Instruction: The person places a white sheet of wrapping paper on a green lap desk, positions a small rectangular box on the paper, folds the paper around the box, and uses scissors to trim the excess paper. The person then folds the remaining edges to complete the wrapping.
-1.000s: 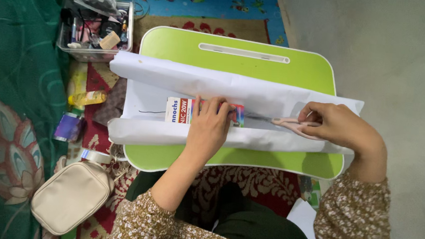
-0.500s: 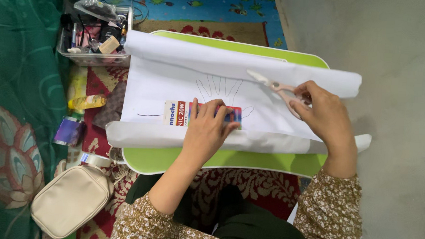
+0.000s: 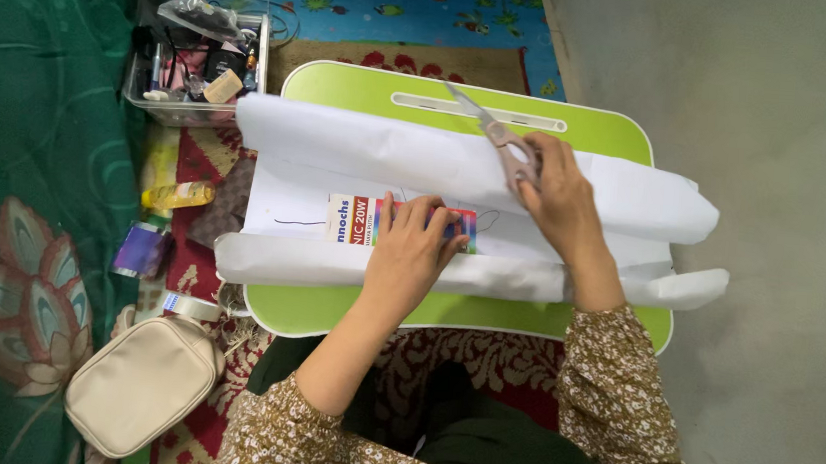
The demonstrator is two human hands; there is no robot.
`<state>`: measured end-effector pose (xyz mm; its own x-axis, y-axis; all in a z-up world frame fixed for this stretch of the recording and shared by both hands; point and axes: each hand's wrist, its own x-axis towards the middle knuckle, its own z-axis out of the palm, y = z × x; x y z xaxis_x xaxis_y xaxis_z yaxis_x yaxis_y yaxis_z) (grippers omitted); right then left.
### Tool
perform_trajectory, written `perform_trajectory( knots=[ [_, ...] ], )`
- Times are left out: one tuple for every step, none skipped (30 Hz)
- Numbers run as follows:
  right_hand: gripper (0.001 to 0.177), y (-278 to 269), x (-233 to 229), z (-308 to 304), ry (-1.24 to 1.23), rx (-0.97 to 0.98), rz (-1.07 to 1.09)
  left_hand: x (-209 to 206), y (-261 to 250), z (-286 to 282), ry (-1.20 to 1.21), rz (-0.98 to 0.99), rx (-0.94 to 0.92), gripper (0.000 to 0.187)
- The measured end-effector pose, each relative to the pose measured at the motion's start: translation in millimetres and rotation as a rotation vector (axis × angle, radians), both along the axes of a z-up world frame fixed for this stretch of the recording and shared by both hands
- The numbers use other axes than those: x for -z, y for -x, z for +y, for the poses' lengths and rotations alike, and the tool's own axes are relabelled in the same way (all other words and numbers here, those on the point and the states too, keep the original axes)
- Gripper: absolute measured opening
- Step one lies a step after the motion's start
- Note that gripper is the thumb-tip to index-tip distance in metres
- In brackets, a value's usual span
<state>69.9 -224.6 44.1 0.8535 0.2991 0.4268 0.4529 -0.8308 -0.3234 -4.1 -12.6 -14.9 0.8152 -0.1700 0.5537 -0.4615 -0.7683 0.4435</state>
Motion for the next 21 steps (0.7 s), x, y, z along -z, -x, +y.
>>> perform_trajectory(
  knots=[
    [0.059, -0.2, 0.3, 5.4, -0.021, -0.053, -0.013, 0.8, 0.1, -0.3, 0.000, 0.006, 0.002, 0.033],
    [0.064, 0.0, -0.2, 10.2, -0.042, -0.105, -0.027, 1.4, 0.4, -0.5, 0.001, 0.012, 0.005, 0.032],
    [0.066, 1.2, -0.8, 14.9, -0.016, -0.117, -0.040, 2.1, 0.8, -0.2, 0.000, 0.018, 0.007, 0.031],
    [0.069, 2.7, -1.7, 19.3, 0.010, -0.128, -0.052, 2.5, 0.8, -0.3, 0.005, 0.012, 0.005, 0.032],
    [0.071, 4.3, -3.4, 22.6, 0.036, -0.138, -0.064, 2.3, 0.5, -0.6, 0.011, 0.007, 0.003, 0.032],
    [0.068, 5.4, -5.6, 25.2, 0.043, -0.121, -0.069, 2.0, 0.3, -0.6, 0.017, 0.002, 0.002, 0.032],
    [0.066, 6.7, -7.8, 27.0, 0.051, -0.102, -0.075, 1.7, 0.2, -0.9, 0.012, 0.003, 0.001, 0.032],
    [0.064, 8.3, -9.7, 28.6, 0.059, -0.084, -0.081, 1.5, 0.2, -1.0, 0.008, 0.003, 0.000, 0.032],
    [0.061, 10.6, -12.7, 27.7, -0.012, -0.072, -0.088, 1.4, 0.6, -1.0, 0.005, 0.006, -0.003, 0.031],
    [0.059, 13.4, -16.3, 25.1, -0.082, -0.060, -0.095, 1.2, 0.1, -0.2, 0.000, 0.003, -0.003, 0.031],
    [0.057, 17.6, -18.7, 23.1, -0.150, -0.048, -0.099, 1.2, 0.3, -0.1, -0.003, 0.002, -0.002, 0.032],
    [0.058, 22.9, -20.4, 20.9, -0.182, 0.006, -0.070, 1.1, 0.9, -0.1, -0.007, 0.002, -0.001, 0.032],
    [0.059, 29.7, -22.3, 16.9, -0.215, 0.063, -0.044, 1.2, 1.0, 0.1, -0.003, 0.000, -0.001, 0.032],
    [0.061, 37.0, -22.4, 14.3, -0.248, 0.121, -0.019, 1.1, 1.3, 0.2, 0.001, -0.002, -0.001, 0.032],
    [0.055, 45.4, -21.6, 12.6, -0.336, 0.123, 0.065, 0.6, 0.8, 0.9, 0.004, -0.005, 0.001, 0.032],
    [0.049, 55.3, -21.4, 8.7, -0.423, 0.125, 0.148, -0.1, 0.5, 1.1, 0.009, -0.003, 0.003, 0.032],
    [0.044, 63.9, -20.8, 4.5, -0.511, 0.125, 0.235, -0.7, 1.2, 0.8, 0.013, 0.002, 0.003, 0.032],
    [0.045, 70.2, -18.9, 1.8, -0.561, 0.133, 0.277, -1.0, 1.6, 0.4, 0.017, 0.007, 0.003, 0.032],
    [0.045, 76.8, -16.4, -0.1, -0.609, 0.144, 0.321, -0.7, 2.2, 0.0, 0.013, 0.003, -0.004, 0.032],
    [0.046, 81.8, -14.0, -1.5, -0.658, 0.154, 0.365, -0.2, 1.9, 0.1, 0.010, -0.001, -0.010, 0.033],
    [0.043, 85.5, -12.1, -3.0, -0.697, 0.139, 0.371, 0.4, 1.2, -0.1, 0.005, -0.007, -0.015, 0.033]
  ],
)
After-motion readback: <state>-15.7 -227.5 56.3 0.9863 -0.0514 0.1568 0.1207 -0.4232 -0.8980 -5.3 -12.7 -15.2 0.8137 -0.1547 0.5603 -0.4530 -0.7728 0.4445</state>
